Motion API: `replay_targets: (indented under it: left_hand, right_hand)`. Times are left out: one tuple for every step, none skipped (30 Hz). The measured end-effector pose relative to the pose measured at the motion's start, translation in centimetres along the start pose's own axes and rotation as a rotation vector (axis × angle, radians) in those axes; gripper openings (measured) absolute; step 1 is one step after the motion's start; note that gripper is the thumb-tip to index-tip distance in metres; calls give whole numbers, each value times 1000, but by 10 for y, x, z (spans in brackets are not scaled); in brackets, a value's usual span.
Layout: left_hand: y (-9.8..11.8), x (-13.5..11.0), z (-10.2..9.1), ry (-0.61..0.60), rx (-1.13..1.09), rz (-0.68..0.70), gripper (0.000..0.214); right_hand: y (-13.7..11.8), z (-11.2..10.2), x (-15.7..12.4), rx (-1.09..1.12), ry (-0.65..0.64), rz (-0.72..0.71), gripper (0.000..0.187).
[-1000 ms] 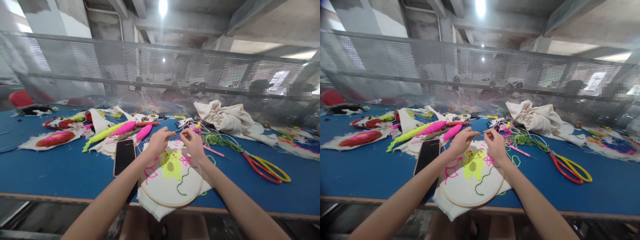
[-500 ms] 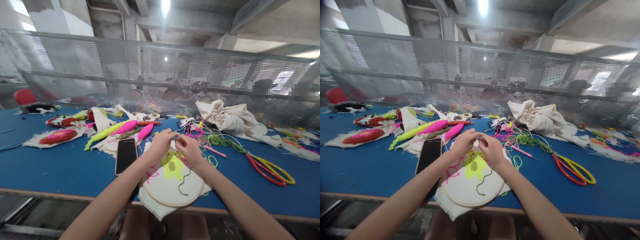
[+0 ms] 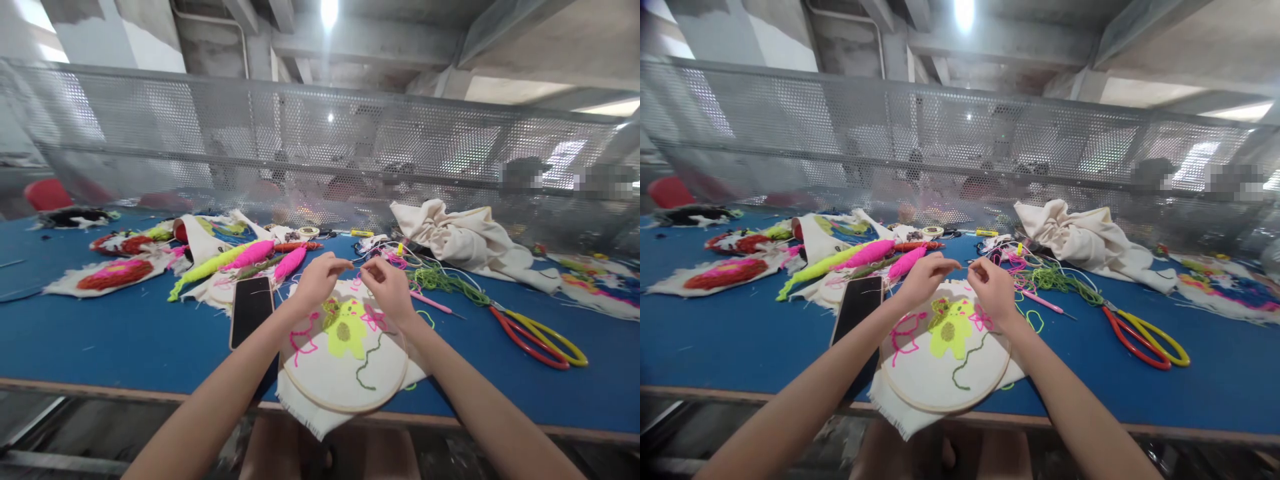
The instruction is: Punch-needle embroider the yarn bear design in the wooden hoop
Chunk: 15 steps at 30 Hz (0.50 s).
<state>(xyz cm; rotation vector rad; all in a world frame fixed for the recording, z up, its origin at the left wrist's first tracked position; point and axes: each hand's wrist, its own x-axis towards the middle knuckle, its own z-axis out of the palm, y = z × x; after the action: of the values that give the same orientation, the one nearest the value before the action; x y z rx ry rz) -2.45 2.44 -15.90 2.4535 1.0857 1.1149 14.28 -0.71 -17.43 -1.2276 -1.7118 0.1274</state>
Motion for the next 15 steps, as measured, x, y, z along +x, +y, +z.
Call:
replay_targets:
  left_hand:
    - [0,0,0,10,-6,0,32]
    - [0,0,0,20,-2,1,32]
    - [0,-1,1,28,8,0,32]
    - [0,-2,1,32,19,-1,32]
    - [0,-2,3,30,31,-1,32]
    - [0,-3,4,21,43,2,32]
    - [0,-4,6,10,61,9,33]
    - [0,-5,7,-2,86,18,34]
    - [0,-6,8,-10,119,27,35]
    - [0,-6,9,-13,161,34,35]
    - [0,-7,9,-11,207,35,35]
    - [1,-7,9,-8,253,33,35]
    - [1,-7,8,-7,297,32,35]
    - [2,-7,7,-9,334,36,35]
    - [3,-7,6,-13,361,44,35]
  right_hand:
    - [-1,1,-1,-6,-11,-7,8]
    - [-1,3,-3,-15,-22,-18,8]
    - [-2,4,-4,-25,-35,-32,9]
    - [-3,6,-6,-35,-49,-48,10]
    - [-4,7,-7,-43,-62,-63,10]
    - [-5,7,-8,-48,-73,-76,10]
    - [-5,8,-9,-49,-84,-90,10]
    - [-5,8,-9,-47,-91,-103,10]
    - [-5,8,-9,-44,-95,-114,10]
    - [-5,7,-9,-42,-95,-123,10]
    - [-4,6,-8,-45,-88,-126,10]
    - [-3,5,-7,-52,-73,-122,10]
    - [-2,4,-6,-61,-52,-109,10]
    - [-1,3,-4,-69,-29,-91,10]
    - [1,2,-2,-75,-8,-72,10]
